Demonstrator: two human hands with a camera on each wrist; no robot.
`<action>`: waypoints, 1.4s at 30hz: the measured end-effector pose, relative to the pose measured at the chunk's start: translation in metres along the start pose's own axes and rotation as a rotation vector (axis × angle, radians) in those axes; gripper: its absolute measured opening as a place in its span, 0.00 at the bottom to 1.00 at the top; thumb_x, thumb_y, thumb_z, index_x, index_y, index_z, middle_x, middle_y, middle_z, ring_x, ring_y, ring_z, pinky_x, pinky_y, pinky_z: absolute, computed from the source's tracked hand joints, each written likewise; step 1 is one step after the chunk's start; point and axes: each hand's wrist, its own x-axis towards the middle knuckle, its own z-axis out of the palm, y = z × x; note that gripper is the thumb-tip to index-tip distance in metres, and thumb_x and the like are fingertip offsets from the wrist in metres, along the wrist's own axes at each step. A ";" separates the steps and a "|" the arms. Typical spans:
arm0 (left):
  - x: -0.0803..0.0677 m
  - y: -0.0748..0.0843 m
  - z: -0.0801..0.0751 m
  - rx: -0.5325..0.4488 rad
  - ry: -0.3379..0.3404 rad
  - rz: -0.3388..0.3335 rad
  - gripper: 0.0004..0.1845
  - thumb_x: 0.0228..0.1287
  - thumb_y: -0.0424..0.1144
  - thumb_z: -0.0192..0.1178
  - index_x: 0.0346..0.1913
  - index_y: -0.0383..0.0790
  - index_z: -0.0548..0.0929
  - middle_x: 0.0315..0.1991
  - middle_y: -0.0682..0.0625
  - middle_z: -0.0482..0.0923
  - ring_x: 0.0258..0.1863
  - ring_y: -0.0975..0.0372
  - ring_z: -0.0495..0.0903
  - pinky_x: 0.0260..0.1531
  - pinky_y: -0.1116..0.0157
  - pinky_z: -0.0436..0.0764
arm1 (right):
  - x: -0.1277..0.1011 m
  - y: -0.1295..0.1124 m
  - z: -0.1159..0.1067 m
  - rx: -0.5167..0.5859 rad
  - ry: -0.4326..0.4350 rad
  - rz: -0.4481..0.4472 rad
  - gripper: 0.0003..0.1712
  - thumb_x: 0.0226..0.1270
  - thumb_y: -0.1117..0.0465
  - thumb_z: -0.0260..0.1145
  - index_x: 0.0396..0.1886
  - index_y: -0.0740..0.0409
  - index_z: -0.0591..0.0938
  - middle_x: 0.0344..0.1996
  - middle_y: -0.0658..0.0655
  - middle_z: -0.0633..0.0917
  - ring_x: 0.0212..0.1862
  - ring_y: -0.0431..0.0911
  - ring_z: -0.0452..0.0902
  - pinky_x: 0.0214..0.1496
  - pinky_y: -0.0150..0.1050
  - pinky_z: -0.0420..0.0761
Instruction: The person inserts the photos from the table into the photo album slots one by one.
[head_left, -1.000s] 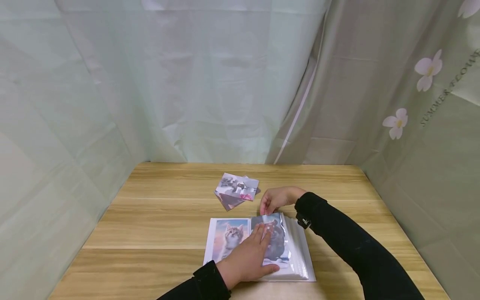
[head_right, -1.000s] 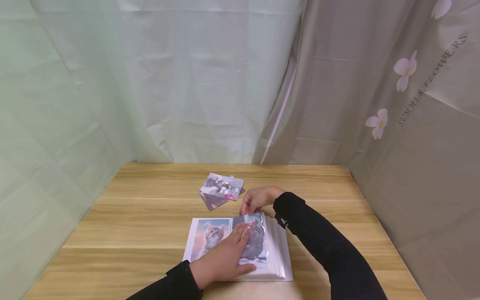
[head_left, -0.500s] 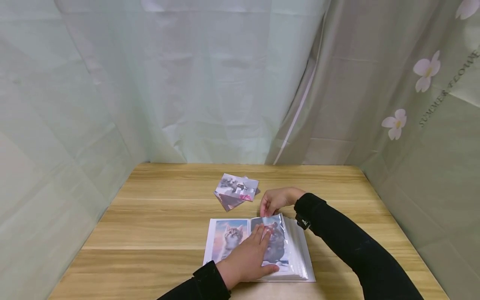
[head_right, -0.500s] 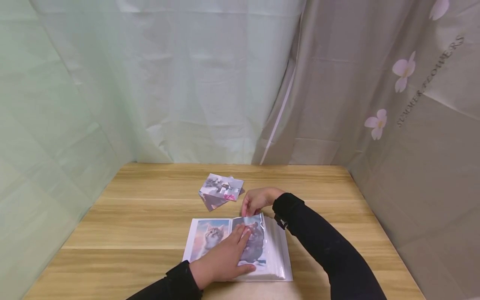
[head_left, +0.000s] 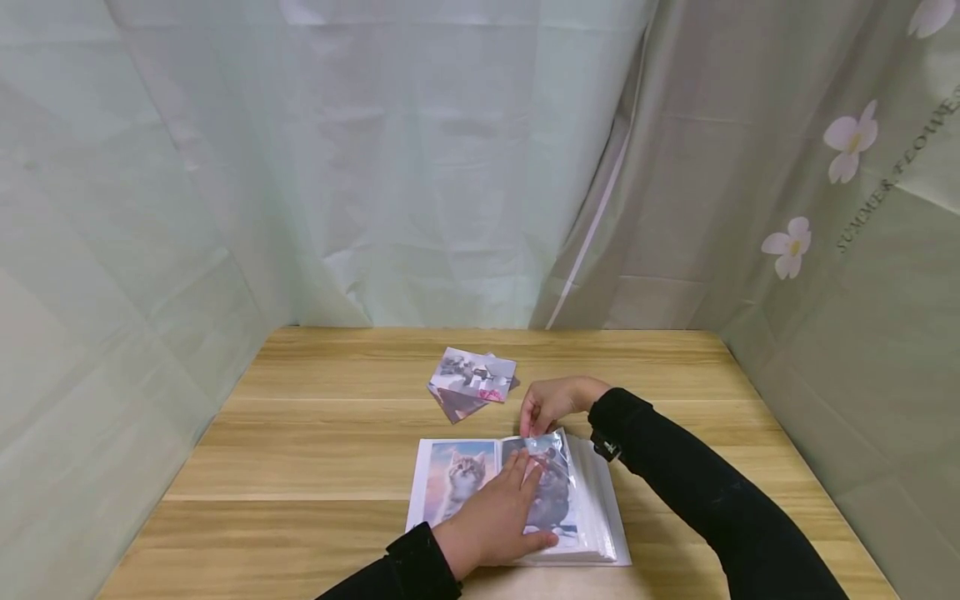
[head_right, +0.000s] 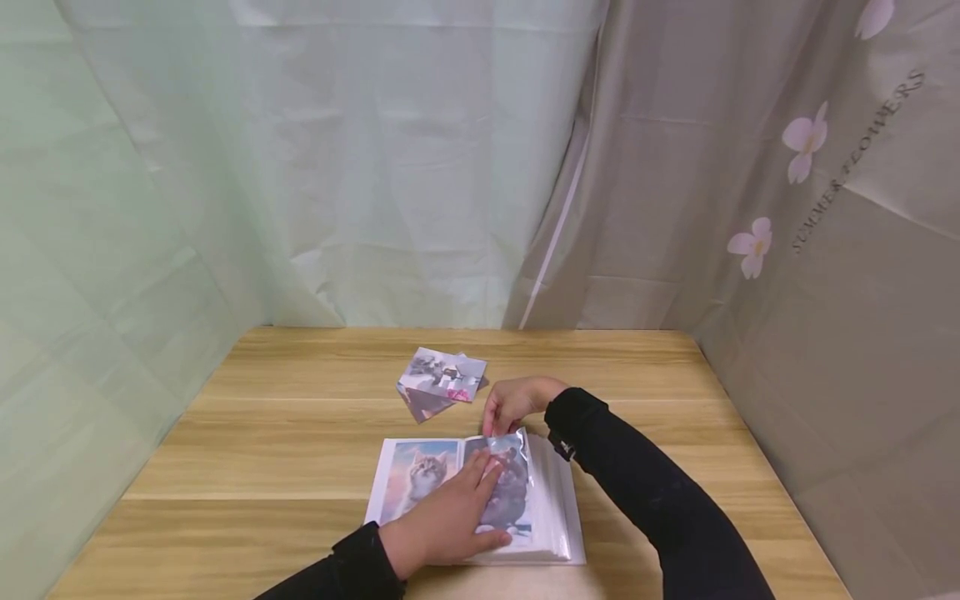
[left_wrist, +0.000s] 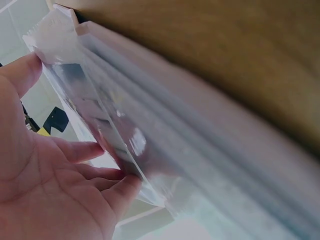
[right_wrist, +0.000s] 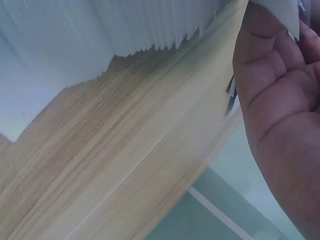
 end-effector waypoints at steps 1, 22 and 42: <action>0.000 0.000 0.000 -0.002 0.000 0.001 0.50 0.64 0.69 0.56 0.77 0.35 0.60 0.78 0.36 0.52 0.77 0.48 0.51 0.70 0.54 0.65 | 0.000 0.000 0.000 -0.002 0.000 0.003 0.09 0.60 0.77 0.68 0.35 0.64 0.90 0.24 0.50 0.85 0.25 0.38 0.73 0.26 0.29 0.74; -0.007 0.029 -0.004 0.116 0.040 0.180 0.42 0.69 0.63 0.55 0.74 0.36 0.65 0.77 0.43 0.57 0.76 0.57 0.57 0.68 0.63 0.68 | -0.015 -0.002 -0.003 -0.001 0.064 -0.035 0.09 0.60 0.80 0.64 0.37 0.69 0.87 0.25 0.50 0.84 0.27 0.38 0.75 0.31 0.29 0.77; -0.010 0.028 -0.005 0.064 0.084 0.192 0.36 0.72 0.50 0.56 0.75 0.34 0.63 0.77 0.42 0.56 0.76 0.57 0.57 0.69 0.63 0.66 | -0.032 -0.009 -0.011 -0.033 0.134 -0.074 0.07 0.62 0.77 0.66 0.38 0.70 0.86 0.28 0.51 0.85 0.29 0.39 0.76 0.34 0.33 0.80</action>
